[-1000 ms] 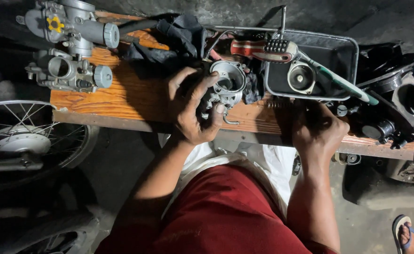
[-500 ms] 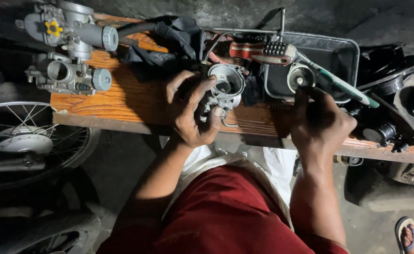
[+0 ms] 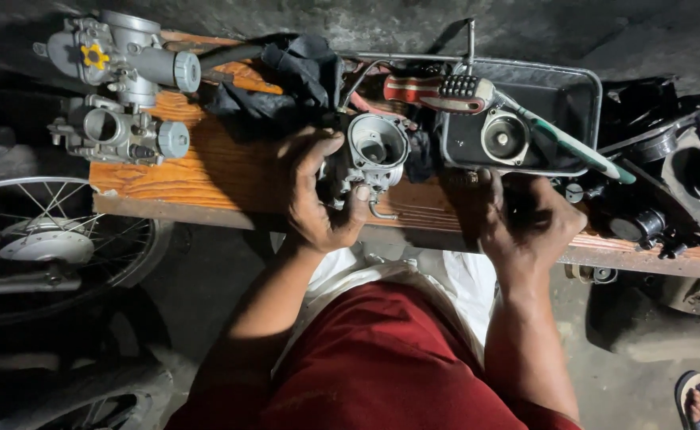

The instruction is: Disassembling and cleaning motorcycle engine components using a screwdriver and a cloth on a low workbench.

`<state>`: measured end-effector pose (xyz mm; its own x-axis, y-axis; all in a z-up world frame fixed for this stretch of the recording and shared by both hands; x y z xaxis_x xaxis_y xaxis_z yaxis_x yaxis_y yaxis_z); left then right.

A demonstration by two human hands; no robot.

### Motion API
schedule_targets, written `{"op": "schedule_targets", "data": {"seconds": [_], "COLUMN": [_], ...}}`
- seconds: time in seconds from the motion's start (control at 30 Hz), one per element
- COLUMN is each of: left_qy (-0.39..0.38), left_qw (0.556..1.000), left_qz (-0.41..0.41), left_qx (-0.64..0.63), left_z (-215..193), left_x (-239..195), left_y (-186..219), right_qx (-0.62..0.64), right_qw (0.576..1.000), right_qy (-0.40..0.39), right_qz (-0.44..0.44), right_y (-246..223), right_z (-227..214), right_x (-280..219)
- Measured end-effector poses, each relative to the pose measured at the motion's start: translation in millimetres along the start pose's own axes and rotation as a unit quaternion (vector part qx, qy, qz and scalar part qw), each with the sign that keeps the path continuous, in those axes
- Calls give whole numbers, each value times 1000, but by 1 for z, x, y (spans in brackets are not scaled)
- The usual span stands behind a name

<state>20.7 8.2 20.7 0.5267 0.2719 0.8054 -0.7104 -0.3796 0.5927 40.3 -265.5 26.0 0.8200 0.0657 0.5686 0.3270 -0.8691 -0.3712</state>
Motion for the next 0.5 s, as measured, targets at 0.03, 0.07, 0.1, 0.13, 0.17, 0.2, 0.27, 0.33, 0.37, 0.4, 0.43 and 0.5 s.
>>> {"op": "schedule_targets", "data": {"seconds": [0.03,0.07,0.1,0.13,0.17,0.2,0.27,0.33,0.37,0.4,0.43,0.5], "left_qy": [0,1,2,2,1,-1,2,4,2,0,-2,-5], "left_qw": [1000,1000,1000,1000,1000,1000,1000,1000,1000,1000,1000,1000], "left_qz": [2,3,4,5,4,3,0,-5,-2,-1,-1,-7], "left_qx": [-1,-2,-3,-4,1,6,9,9,12,14,10,18], "left_z": [0,0,0,-1,-2,-2,-1,0,0,1,3,4], "left_x": [0,0,0,0,0,-1,-3,-4,-4,-5,-5,-5], "left_y": [0,0,1,1,1,2,2,1,1,1,1,-1], "right_qx": [0,23,46,47,59,71,81,90,78,66,63,62], "right_qw": [1000,1000,998,998,997,997,996,995,995,995,996,995], "right_qy": [2,18,33,35,31,26,20,15,17,19,20,31], "right_qz": [0,-10,-20,-20,-28,-35,-39,-42,-56,-68,-65,-70], "right_y": [-4,-9,-13,-23,-33,-43,-38,-34,-35,-34,-34,-37], "right_z": [-1,-2,-4,-7,-10,-14,-18,-19,-18,-17,-18,-17], "right_x": [3,7,10,14,17,20,21,18,15,12,8,1]}}
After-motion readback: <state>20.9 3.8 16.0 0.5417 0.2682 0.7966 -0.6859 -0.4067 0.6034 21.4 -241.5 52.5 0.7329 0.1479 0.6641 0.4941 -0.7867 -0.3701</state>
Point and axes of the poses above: each hand's wrist, its own x-axis towards the middle knuckle, its own z-axis out of the palm, y = z × x, the point moved 4 cm from there along x, towards the middle knuckle, and after that the axes turned 13 degrees about -x, right-handed, at the moved point
